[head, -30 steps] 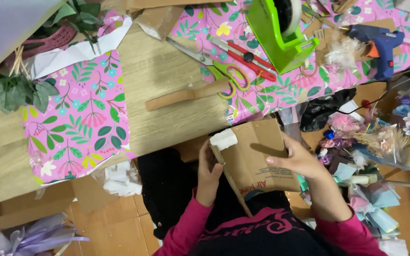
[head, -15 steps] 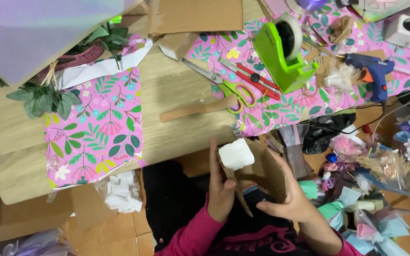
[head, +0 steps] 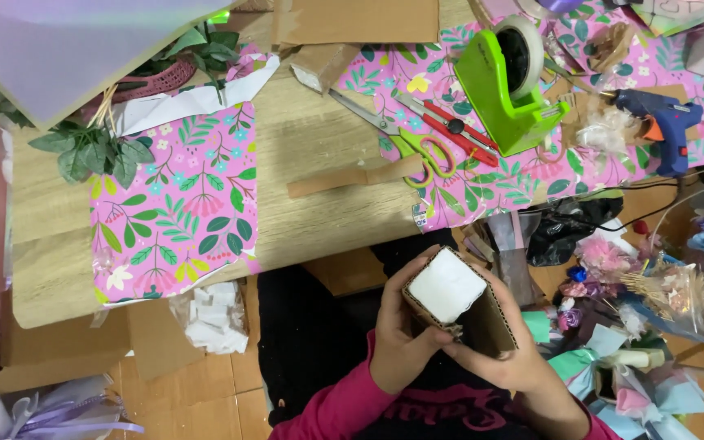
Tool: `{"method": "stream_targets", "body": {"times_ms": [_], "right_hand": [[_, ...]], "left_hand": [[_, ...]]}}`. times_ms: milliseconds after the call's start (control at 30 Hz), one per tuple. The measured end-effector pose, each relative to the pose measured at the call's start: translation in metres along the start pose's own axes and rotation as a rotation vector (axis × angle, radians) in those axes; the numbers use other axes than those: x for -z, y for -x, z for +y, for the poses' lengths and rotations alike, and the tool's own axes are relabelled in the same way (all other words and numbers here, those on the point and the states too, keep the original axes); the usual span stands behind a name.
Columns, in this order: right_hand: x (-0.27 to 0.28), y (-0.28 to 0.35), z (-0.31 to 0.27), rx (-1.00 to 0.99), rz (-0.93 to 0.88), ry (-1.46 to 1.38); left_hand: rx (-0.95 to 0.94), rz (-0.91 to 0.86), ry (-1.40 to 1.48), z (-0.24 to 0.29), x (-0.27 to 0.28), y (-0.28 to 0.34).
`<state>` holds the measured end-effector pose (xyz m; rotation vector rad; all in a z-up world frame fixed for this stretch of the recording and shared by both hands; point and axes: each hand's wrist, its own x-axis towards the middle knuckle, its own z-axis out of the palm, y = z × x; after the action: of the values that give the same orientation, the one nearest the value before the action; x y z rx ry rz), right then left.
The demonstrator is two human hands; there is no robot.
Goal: The person uses a hot glue gun to apply adhesive to the edges of a small cardboard box. They then press a white foam block into the glued area to secure it inside the box.
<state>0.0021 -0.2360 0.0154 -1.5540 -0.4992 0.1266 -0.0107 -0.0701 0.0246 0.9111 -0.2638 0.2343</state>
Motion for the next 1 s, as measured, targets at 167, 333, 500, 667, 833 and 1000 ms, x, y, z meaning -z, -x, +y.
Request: {"method": "stream_targets", "body": {"times_ms": [167, 333, 500, 667, 833, 1000], "right_hand": [[-0.007, 0.005, 0.0, 0.095, 0.016, -0.011], [-0.003, -0.006, 0.0, 0.278, -0.082, 0.129], [-0.016, -0.011, -0.012, 0.346, -0.054, 0.195], [-0.025, -0.013, -0.016, 0.326, -0.053, 0.198], [-0.019, -0.016, -0.027, 0.243, -0.094, 0.1], [-0.009, -0.01, -0.025, 0.045, 0.004, -0.036]], "left_hand": [[-0.064, -0.043, -0.254, 0.01, 0.001, 0.005], [-0.221, -0.102, -0.325, -0.003, 0.008, 0.005], [-0.24, -0.15, -0.325, -0.003, 0.013, 0.005], [-0.182, -0.158, -0.311, -0.001, 0.016, 0.004], [-0.153, -0.099, -0.282, 0.012, 0.008, -0.002], [-0.104, -0.065, -0.278, 0.024, 0.0, -0.007]]}}
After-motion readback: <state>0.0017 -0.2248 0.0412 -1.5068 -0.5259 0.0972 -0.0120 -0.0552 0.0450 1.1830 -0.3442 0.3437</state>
